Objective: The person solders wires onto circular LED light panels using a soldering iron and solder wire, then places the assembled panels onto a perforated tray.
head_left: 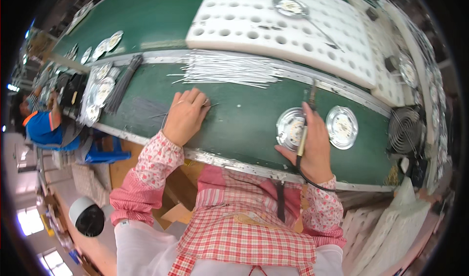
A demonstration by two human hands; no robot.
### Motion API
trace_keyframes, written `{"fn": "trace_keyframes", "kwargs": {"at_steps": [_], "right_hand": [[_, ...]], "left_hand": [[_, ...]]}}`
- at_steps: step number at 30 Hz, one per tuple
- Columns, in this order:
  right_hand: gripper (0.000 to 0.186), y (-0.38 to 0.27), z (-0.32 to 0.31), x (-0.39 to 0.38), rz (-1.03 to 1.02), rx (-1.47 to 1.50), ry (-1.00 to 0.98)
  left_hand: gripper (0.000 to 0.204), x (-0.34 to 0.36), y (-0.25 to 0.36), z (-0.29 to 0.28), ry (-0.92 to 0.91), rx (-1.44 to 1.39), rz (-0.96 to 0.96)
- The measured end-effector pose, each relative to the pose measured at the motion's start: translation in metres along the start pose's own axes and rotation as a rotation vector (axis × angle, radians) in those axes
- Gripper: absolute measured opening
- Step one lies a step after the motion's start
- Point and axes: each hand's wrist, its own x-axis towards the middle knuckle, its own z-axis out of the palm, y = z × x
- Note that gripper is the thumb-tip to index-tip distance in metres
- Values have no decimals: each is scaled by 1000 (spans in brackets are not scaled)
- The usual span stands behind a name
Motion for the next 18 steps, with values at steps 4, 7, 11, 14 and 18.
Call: {"fn": "trace_keyframes", "kwargs": {"at_steps": [4,7,11,14,18], "right_hand": [[101,-1,-4,-4,40,24,-42],[95,-8,-8,-6,133,469,99],[105,-20,-13,-9,323,1364,77],[104,-19,-14,-6,342,1538,-13],[107,-13,-10,-3,326,1546,13]], "left_hand": [[12,9,30,17,122,-704,-164],[7,22,70,13,33,-1174,-228],[9,32,118,3,-90,-1283,-215],[13,35,131,-2,-102,-1318,-208],[12,39,132,-6,-73,-1205,-184]]}}
